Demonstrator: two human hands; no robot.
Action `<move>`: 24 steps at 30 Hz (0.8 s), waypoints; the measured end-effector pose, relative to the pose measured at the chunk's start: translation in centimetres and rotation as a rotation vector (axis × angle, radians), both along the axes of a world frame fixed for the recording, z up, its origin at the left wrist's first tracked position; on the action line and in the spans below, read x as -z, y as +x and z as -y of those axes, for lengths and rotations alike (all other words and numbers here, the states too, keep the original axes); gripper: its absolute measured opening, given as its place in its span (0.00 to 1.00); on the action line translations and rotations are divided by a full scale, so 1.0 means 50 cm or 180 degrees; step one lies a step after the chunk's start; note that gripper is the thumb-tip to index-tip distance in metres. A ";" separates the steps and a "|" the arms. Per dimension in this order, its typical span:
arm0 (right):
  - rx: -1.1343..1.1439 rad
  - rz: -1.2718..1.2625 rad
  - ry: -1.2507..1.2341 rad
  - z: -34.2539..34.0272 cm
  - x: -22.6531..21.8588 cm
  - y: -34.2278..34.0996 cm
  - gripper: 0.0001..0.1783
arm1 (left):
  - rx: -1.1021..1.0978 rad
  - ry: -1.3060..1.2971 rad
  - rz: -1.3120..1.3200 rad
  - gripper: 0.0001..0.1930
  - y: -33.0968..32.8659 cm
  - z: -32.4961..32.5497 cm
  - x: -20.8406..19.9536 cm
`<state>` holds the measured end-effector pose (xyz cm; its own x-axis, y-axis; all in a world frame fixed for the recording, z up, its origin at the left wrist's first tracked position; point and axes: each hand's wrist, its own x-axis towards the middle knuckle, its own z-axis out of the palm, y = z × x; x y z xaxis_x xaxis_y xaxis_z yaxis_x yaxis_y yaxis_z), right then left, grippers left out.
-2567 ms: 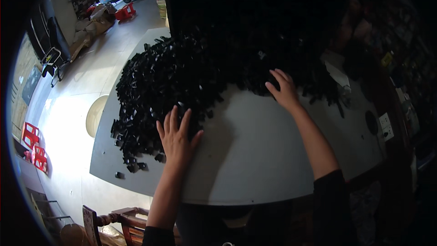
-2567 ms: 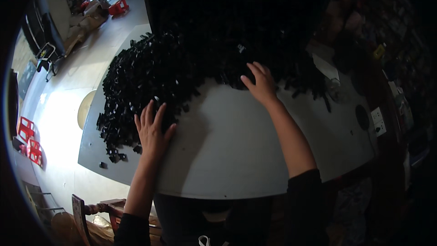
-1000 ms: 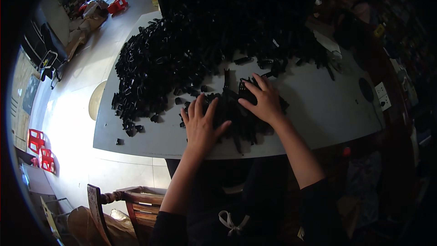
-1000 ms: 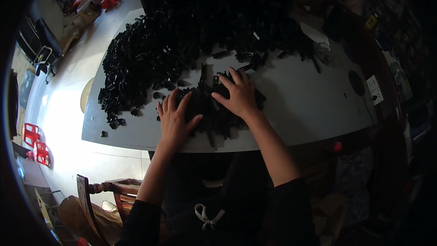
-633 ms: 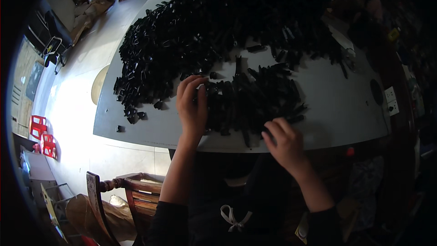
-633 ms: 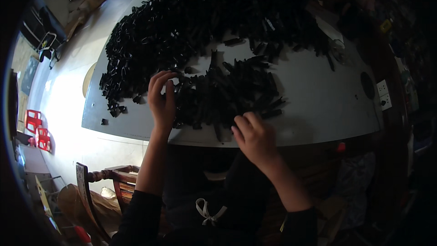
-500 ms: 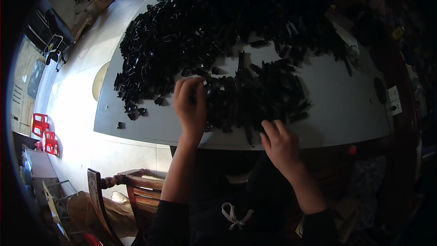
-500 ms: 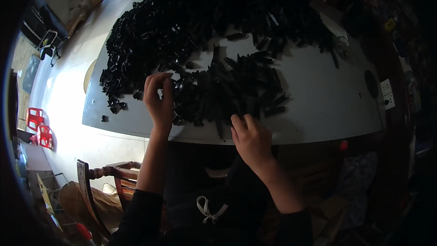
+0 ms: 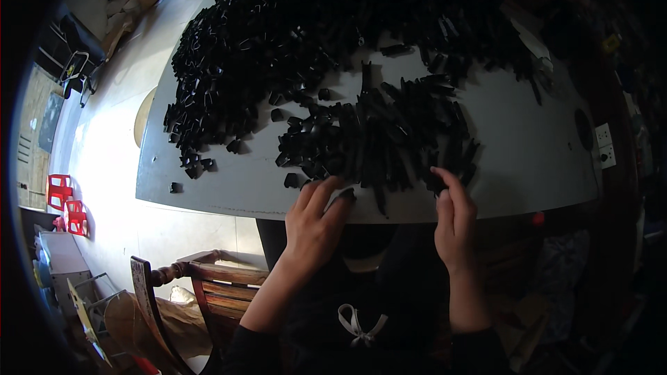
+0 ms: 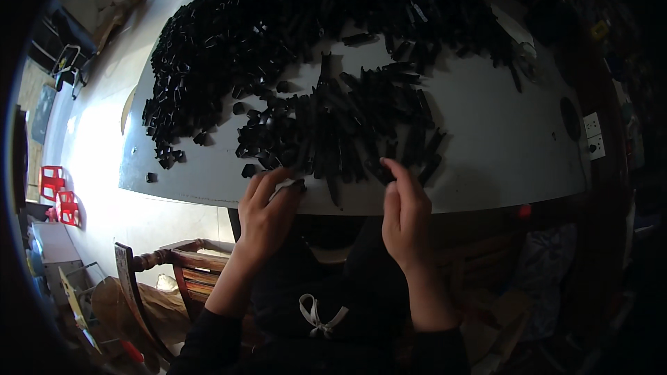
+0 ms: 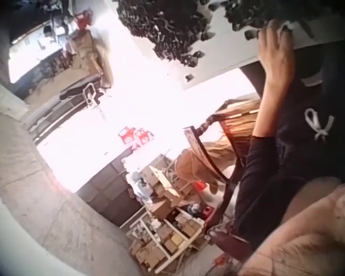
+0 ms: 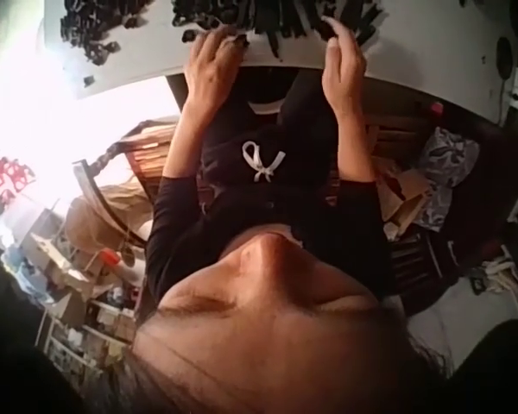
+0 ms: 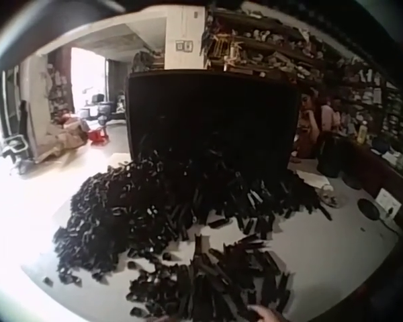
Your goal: Manually assembling small black plastic components by snapping pieces together.
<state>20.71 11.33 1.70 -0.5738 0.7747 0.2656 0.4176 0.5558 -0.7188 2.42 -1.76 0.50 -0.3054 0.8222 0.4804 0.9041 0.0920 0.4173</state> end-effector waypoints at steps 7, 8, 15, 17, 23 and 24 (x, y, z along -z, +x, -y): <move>-0.1542 0.0231 0.0298 0.055 -0.060 -0.009 0.16 | 0.0603 0.0187 0.1793 0.09 0.025 0.063 -0.043; -0.1547 0.0242 0.0289 0.056 -0.060 -0.008 0.16 | 0.0733 0.0216 0.1726 0.09 0.024 0.064 -0.044; -0.1825 0.0548 0.0287 0.055 -0.082 -0.008 0.16 | 0.0980 0.0190 0.1731 0.07 0.017 0.076 -0.053; -0.1932 0.0648 0.0277 0.054 -0.078 -0.006 0.16 | 0.1172 0.0249 0.1906 0.08 0.017 0.082 -0.044; -0.2552 -0.0027 0.0585 0.090 -0.024 -0.003 0.19 | 0.1361 0.0904 0.5019 0.18 0.072 0.087 -0.041; -0.2720 -0.0059 0.0712 0.109 -0.023 -0.008 0.17 | 0.1508 0.0492 0.4656 0.32 0.078 0.086 -0.041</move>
